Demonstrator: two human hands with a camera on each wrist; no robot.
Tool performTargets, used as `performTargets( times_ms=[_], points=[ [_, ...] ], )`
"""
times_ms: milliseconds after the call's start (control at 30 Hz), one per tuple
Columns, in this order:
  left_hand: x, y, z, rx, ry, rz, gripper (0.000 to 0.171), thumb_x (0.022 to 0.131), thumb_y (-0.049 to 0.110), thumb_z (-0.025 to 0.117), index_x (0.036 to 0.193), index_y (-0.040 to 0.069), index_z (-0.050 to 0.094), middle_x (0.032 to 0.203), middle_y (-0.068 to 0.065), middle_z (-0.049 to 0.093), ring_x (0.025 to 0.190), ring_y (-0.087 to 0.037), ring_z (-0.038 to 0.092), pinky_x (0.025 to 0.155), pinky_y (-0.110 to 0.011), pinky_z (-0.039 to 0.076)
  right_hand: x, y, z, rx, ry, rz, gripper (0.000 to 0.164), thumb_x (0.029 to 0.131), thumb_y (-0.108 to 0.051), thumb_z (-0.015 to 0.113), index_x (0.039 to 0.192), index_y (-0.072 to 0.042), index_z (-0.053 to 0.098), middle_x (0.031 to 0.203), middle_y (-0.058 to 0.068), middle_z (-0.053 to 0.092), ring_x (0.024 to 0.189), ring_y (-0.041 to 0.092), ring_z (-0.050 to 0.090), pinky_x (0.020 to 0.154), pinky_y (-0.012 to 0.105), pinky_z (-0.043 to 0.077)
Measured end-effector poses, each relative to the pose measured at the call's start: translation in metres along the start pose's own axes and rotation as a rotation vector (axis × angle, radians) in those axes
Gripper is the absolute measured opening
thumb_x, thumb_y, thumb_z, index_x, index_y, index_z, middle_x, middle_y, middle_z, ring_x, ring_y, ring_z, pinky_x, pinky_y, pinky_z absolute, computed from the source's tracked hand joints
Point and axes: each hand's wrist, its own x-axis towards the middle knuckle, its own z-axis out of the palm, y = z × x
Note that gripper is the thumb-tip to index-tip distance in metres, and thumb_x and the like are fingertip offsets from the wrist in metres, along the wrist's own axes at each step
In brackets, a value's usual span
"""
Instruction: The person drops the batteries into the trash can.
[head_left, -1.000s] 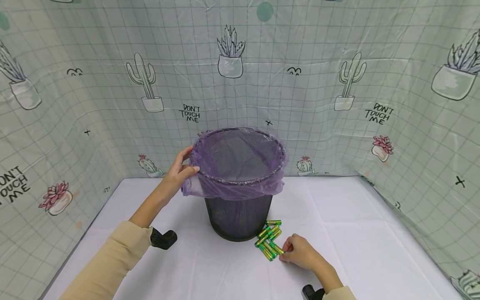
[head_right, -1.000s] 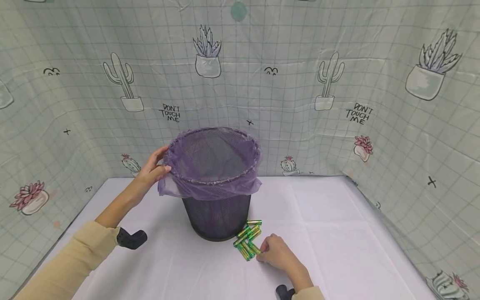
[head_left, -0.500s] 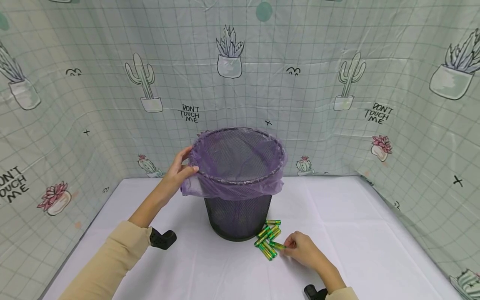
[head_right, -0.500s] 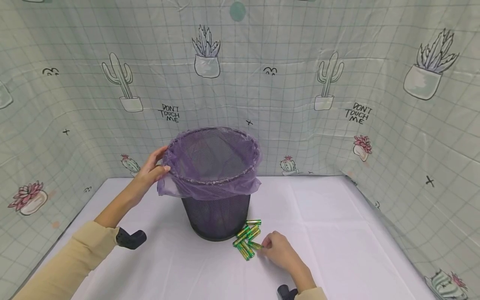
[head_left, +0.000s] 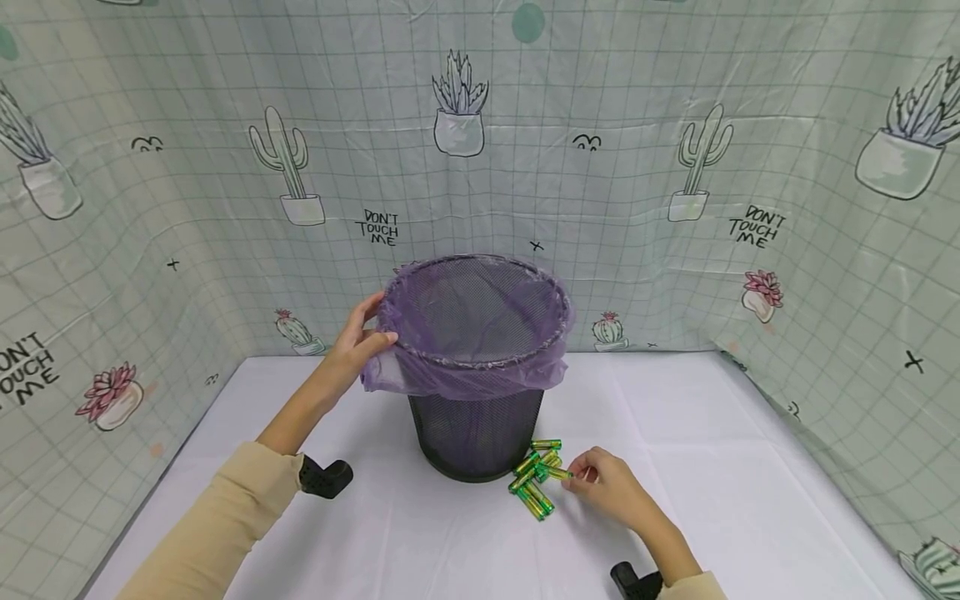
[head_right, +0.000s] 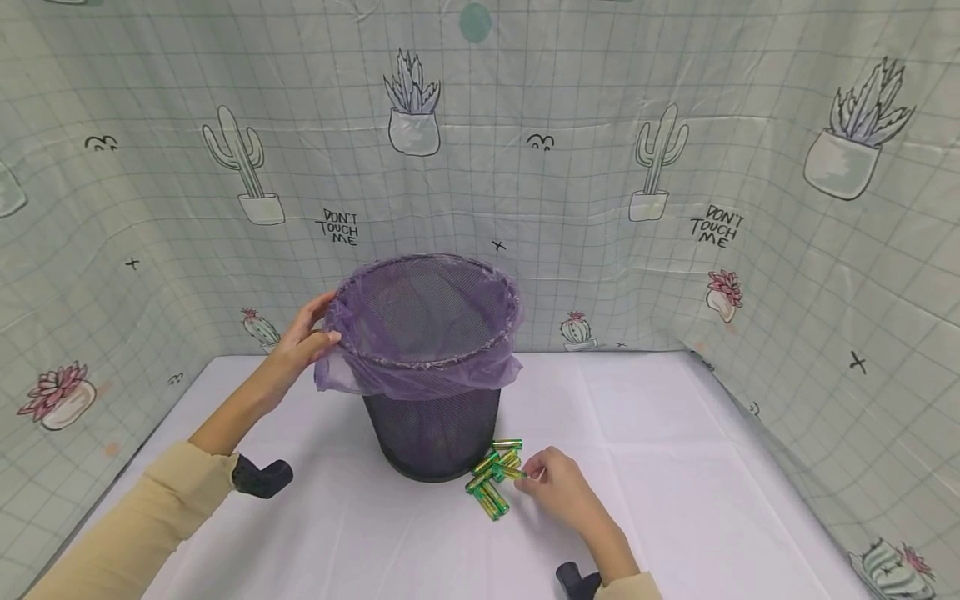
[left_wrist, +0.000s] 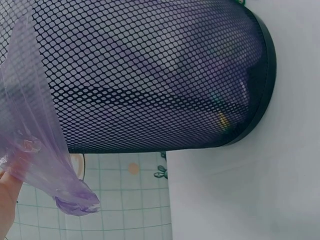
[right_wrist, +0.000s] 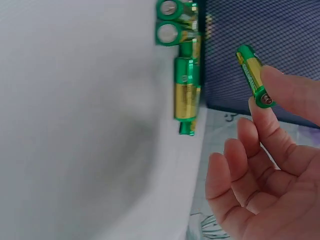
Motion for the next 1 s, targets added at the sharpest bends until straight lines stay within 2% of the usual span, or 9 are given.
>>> performTargets(
  times_ms=[233,300,800,1000],
  points=[
    [0.0,0.0,0.0,0.006,0.002,-0.008,0.072,0.09,0.023,0.044,0.15,0.013,0.006,0.154,-0.013,0.007,0.129,-0.038,0.032,0.106,-0.056,0.025,0.004,-0.019,-0.013,0.042,0.048,-0.001,0.016,0.08,-0.019,0.07,0.088,-0.006,0.063,0.081,0.0,0.055,0.074,0.009,0.048,0.063,0.021,0.042],
    [0.0,0.0,0.0,0.004,0.002,-0.008,0.072,0.09,0.023,0.044,0.15,0.013,0.006,0.154,-0.013,0.007,0.129,-0.038,0.032,0.106,-0.056,0.025,0.004,-0.025,-0.018,0.056,0.068,-0.028,0.016,0.081,-0.02,0.07,0.089,-0.007,0.064,0.082,-0.001,0.056,0.076,0.008,0.048,0.066,0.021,0.043],
    [0.001,0.0,0.0,0.01,0.003,-0.007,0.071,0.09,0.023,0.043,0.15,0.013,0.006,0.154,-0.013,0.007,0.128,-0.037,0.034,0.106,-0.056,0.026,0.004,-0.076,-0.056,0.104,0.18,-0.357,0.008,0.085,-0.012,0.066,0.092,-0.01,0.062,0.09,-0.002,0.057,0.081,0.005,0.052,0.072,0.02,0.047],
    [0.001,0.0,0.0,0.012,0.006,-0.006,0.072,0.089,0.023,0.043,0.15,0.013,0.006,0.154,-0.013,0.008,0.126,-0.037,0.035,0.105,-0.055,0.027,0.002,-0.096,-0.067,0.137,0.215,-0.467,0.012,0.084,-0.005,0.065,0.092,-0.011,0.061,0.091,-0.002,0.056,0.081,0.007,0.052,0.072,0.018,0.046]
  ],
)
